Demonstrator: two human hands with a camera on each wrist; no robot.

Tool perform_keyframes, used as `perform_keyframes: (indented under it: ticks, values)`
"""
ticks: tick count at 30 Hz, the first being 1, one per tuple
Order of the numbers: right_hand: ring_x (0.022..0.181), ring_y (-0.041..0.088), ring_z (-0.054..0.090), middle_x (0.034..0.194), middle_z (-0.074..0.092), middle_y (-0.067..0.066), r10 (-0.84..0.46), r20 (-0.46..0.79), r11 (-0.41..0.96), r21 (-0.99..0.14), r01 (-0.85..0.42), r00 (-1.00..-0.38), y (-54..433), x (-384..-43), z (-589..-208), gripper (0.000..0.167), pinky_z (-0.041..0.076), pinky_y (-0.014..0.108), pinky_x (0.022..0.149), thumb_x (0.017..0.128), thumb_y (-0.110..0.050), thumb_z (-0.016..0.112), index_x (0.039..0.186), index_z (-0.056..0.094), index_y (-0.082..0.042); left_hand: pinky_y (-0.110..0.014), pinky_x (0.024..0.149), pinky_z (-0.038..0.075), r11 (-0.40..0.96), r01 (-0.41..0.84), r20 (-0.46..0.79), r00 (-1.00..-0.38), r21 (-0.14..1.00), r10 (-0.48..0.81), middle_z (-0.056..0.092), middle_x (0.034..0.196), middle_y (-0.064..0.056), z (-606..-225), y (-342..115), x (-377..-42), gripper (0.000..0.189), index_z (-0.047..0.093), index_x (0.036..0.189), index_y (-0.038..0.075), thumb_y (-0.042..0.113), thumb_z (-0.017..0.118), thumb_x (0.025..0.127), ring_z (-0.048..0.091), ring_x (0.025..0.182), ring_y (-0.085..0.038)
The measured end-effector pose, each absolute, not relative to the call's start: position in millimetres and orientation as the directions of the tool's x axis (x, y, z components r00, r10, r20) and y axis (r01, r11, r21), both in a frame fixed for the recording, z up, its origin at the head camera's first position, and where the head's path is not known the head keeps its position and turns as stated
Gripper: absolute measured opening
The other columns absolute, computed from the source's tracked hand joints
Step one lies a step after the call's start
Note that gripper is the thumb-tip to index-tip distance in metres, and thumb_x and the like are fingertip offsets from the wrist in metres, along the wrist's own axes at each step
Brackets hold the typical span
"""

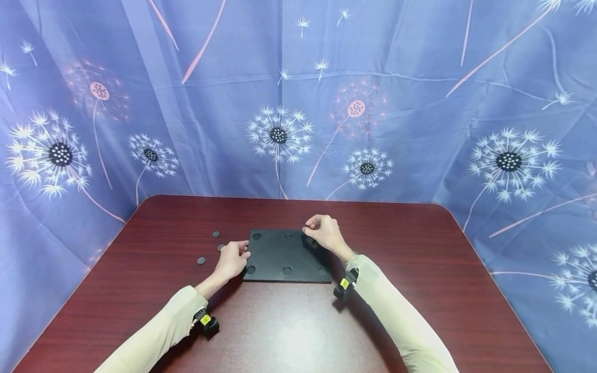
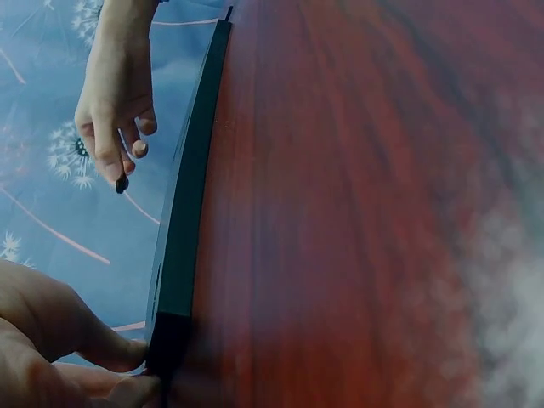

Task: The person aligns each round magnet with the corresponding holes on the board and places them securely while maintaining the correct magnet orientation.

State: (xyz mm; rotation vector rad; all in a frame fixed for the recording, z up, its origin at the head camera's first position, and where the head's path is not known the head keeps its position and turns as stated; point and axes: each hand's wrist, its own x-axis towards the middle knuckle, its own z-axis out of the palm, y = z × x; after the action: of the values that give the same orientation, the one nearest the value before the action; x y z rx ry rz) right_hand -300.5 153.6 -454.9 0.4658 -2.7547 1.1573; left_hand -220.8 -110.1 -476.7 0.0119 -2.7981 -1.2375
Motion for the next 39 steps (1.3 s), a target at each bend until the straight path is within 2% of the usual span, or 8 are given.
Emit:
perform_keyframes:
  ticks: [10,18,31,39]
  values:
    - [0.074,0.012,0.066,0.082,0.071,0.005,-0.246,0.165,0.644,-0.708,-0.288,-0.955,137.2,-299.4,-456.9,0.016,0.051,0.024,0.067,0.081,-0.019,0.075,0.093,0.073,-0.008,-0.041,0.088,0.053,0.661,0.015,0.054,-0.998,0.75,-0.039,0.067,0.109,-0.02,-478.8,-109.7,-216.8,0.037,0.059,0.126,-0.01,-0.002,0.059,0.09,0.064,0.106,-0.029]
    - [0.074,0.013,0.065,0.083,0.071,0.005,-0.267,0.156,0.635,-0.714,-0.295,-0.951,124.2,-301.8,-455.9,0.016,0.05,0.023,0.064,0.082,-0.018,0.075,0.093,0.073,-0.008,-0.042,0.089,0.053,0.671,0.016,0.057,-0.998,0.741,-0.039,0.067,0.11,-0.021,-479.7,-110.9,-219.4,0.037,0.058,0.126,-0.01,-0.002,0.059,0.091,0.063,0.109,-0.031]
    - [0.067,0.007,0.062,0.079,0.069,0.003,-0.298,0.161,0.605,-0.73,-0.317,-0.941,99.3,-302.9,-458.6,0.014,0.05,0.021,0.06,0.082,-0.017,0.077,0.092,0.074,-0.008,-0.04,0.086,0.053,0.667,0.009,0.046,-0.998,0.745,-0.038,0.066,0.111,-0.019,-478.8,-109.3,-222.0,0.037,0.057,0.127,-0.01,0.0,0.058,0.092,0.063,0.105,-0.028]
    - [0.064,0.006,0.061,0.076,0.069,0.001,-0.329,0.143,0.596,-0.735,-0.323,-0.933,82.2,-300.0,-457.2,0.013,0.049,0.021,0.06,0.082,-0.016,0.077,0.092,0.075,-0.008,-0.038,0.083,0.052,0.673,0.012,0.05,-0.998,0.74,-0.037,0.066,0.103,-0.016,-478.3,-109.9,-220.8,0.036,0.058,0.127,-0.01,0.0,0.058,0.092,0.061,0.096,-0.023]
